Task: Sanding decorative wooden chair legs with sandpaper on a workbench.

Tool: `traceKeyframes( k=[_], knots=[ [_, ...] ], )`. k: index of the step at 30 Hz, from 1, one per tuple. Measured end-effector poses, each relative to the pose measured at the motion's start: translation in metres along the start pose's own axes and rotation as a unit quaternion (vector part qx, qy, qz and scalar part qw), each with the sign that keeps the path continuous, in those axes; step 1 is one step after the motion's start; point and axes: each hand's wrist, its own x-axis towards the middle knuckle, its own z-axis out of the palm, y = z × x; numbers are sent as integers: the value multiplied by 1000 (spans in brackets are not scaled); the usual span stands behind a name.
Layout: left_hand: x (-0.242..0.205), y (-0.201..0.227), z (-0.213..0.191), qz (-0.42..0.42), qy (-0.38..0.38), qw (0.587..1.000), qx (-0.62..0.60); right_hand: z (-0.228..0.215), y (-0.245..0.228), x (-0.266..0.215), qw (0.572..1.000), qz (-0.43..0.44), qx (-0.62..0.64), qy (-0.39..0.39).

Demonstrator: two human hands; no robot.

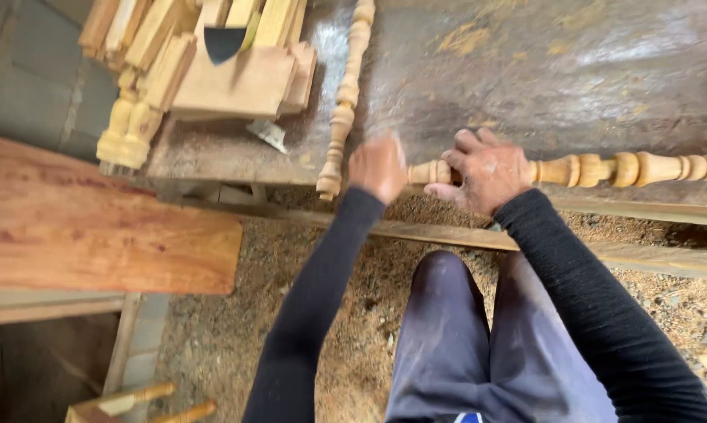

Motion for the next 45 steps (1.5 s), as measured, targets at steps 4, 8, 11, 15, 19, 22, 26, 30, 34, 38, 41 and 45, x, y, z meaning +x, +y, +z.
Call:
traceKeyframes(
  k=[4,8,11,15,19,22,26,30,34,38,41,45],
  knots=[
    [-10,-18,31,117,177,975,73,13,6,-1,999,-30,16,17],
    [34,-39,29,95,88,991,-34,6,2,-2,998,-52,10,37],
    [-20,-18,26,128,167,975,77,-1,5,9,1000,-17,6,-13],
    [-5,-16,31,133,222,964,53,3,12,17,998,-31,48,4],
    [-26,-14,34,130,255,957,46,18,6,3,998,-50,23,-19],
    [-36,0,27,186,366,908,81,12,13,18,999,-1,36,7],
    [-74,-26,94,195,373,907,13,8,6,13,999,-28,-5,-18],
    [-94,-26,78,187,366,906,-101,14,0,12,1000,11,-14,4],
    [-87,-26,53,139,401,888,-174,38,-2,-7,999,13,2,-34],
    [-29,-29,63,129,345,919,-142,26,0,-2,998,33,21,-54],
    [15,-15,37,77,243,966,-38,6,-8,7,993,-15,-91,-78],
    [1,-23,40,121,287,950,10,11,10,31,995,14,-92,-28]
  ],
)
